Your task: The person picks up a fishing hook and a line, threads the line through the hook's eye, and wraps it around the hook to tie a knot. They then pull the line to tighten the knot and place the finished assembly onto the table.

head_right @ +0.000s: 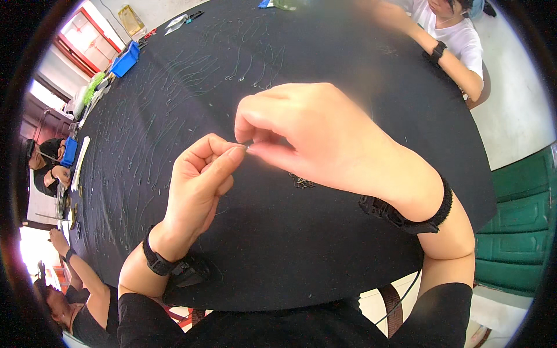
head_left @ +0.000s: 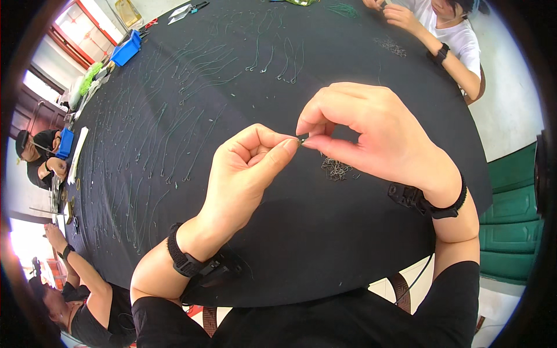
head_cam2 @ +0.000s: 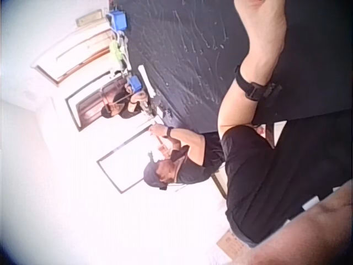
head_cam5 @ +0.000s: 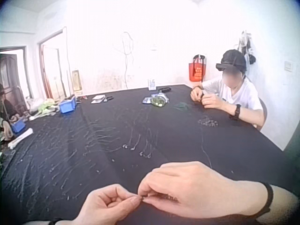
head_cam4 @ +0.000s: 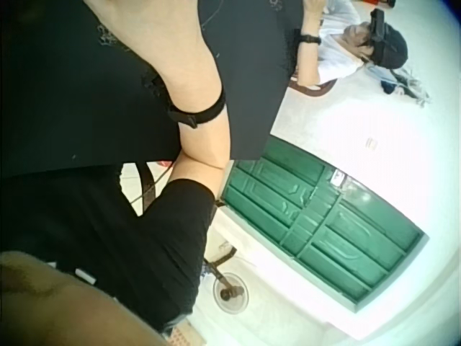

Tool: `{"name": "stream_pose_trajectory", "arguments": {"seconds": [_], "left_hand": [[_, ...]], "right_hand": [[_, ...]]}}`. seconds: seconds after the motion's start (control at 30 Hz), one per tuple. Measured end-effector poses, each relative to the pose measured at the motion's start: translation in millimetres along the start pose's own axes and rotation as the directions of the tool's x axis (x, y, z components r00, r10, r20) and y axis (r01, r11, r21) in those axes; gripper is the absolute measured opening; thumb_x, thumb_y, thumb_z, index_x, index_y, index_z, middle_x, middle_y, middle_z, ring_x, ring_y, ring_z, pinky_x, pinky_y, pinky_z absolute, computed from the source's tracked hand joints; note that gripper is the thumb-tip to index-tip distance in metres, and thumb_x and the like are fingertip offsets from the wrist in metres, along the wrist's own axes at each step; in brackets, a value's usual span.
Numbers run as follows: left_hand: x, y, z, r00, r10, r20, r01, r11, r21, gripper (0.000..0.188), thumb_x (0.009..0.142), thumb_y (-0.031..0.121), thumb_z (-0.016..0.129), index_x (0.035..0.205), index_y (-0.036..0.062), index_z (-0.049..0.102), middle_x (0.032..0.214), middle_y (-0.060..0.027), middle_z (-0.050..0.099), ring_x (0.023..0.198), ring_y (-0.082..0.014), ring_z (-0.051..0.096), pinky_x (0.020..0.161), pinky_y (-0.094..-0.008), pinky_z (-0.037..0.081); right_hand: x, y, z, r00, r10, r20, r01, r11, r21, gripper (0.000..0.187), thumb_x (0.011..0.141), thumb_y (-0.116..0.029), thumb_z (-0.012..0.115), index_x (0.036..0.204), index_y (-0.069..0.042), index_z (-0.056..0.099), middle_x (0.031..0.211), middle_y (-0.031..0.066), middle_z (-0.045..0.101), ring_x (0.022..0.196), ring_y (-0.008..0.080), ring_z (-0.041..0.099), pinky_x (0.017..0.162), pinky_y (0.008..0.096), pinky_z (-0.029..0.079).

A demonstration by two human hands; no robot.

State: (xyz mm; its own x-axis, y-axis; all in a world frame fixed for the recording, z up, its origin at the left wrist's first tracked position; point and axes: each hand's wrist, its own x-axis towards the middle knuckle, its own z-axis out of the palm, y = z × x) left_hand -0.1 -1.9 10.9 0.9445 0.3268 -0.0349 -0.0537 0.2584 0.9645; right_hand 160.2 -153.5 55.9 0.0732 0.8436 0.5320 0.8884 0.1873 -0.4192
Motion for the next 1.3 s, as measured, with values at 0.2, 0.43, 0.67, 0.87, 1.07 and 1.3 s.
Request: {"name": "stream_pose_trajectory", "arguments": {"seconds": [0.2, 0.43, 0.67, 0.87, 1.07, 1.3], "left_hand": [[0, 1, -1, 1.000, -0.005, 0.005, 0.005, 1.000, 0.000, 0.008, 0.098, 0.010, 0.070, 0.099, 0.0024, 0.067, 0.074, 0.0108, 0.056, 0.064, 0.0049, 0.040, 0.058, -0.0150, 0.029], [1, -2, -1, 1.000, -0.009, -0.024, 0.010, 0.999, 0.040, 0.008, 0.097, 0.010, 0.071, 0.098, 0.0028, 0.067, 0.069, 0.0132, 0.049, 0.062, 0.0044, 0.036, 0.057, -0.0159, 0.028], [2, -3, -2, 1.000, -0.005, -0.014, 0.006, 0.999, 0.042, 0.008, 0.097, 0.009, 0.071, 0.098, 0.0030, 0.066, 0.069, 0.0135, 0.048, 0.062, 0.0043, 0.036, 0.057, -0.0161, 0.028], [2, -1, 0, 0.999, -0.023, -0.033, 0.025, 0.998, 0.054, 0.009, 0.098, 0.011, 0.071, 0.098, 0.0035, 0.066, 0.069, 0.0132, 0.049, 0.060, 0.0042, 0.035, 0.056, -0.0161, 0.027], [-3, 9, 5, 0.995, 0.032, -0.090, -0.038, 0.998, -0.058, 0.012, 0.100, 0.015, 0.068, 0.100, 0.0035, 0.066, 0.068, 0.0118, 0.050, 0.055, 0.0032, 0.035, 0.050, -0.0176, 0.025], [1, 10, 2, 0.987, 0.089, -0.134, -0.105, 0.987, -0.121, 0.010, 0.100, 0.013, 0.068, 0.103, 0.0032, 0.065, 0.066, 0.0117, 0.047, 0.052, 0.0033, 0.030, 0.047, -0.0197, 0.020]], "right_hand": [[1, 2, -1, 1.000, 0.022, 0.017, -0.023, 0.998, 0.061, 0.016, 0.080, 0.003, 0.075, 0.091, -0.004, 0.066, 0.084, 0.0062, 0.068, 0.075, 0.0196, 0.068, 0.068, 0.0300, 0.054], [-1, 6, -2, 0.994, 0.073, 0.084, -0.085, 0.985, 0.150, 0.015, 0.080, 0.003, 0.075, 0.092, -0.003, 0.066, 0.085, 0.0063, 0.070, 0.078, 0.0186, 0.069, 0.071, 0.0297, 0.054], [-1, 8, -2, 0.997, 0.048, 0.060, -0.056, 0.989, 0.138, 0.016, 0.080, 0.004, 0.075, 0.093, -0.001, 0.067, 0.084, 0.0069, 0.069, 0.077, 0.0184, 0.068, 0.071, 0.0293, 0.054], [-3, 11, 1, 0.992, 0.081, 0.097, -0.096, 0.982, 0.163, 0.015, 0.087, 0.001, 0.071, 0.101, -0.001, 0.065, 0.090, 0.0062, 0.071, 0.078, 0.0148, 0.068, 0.070, 0.0291, 0.054], [-5, -7, 32, 0.748, 0.290, 0.596, -0.660, 0.234, 0.714, 0.052, 0.098, -0.006, 0.060, 0.146, -0.003, 0.041, 0.124, 0.0125, 0.065, 0.093, 0.0170, 0.071, 0.070, 0.0270, 0.058], [-6, -2, 32, 0.693, 0.258, 0.673, -0.721, 0.229, 0.654, 0.024, 0.102, -0.024, 0.063, 0.099, -0.001, 0.069, 0.067, -0.0022, 0.059, 0.056, 0.0047, 0.052, 0.054, 0.0210, 0.041]]}}
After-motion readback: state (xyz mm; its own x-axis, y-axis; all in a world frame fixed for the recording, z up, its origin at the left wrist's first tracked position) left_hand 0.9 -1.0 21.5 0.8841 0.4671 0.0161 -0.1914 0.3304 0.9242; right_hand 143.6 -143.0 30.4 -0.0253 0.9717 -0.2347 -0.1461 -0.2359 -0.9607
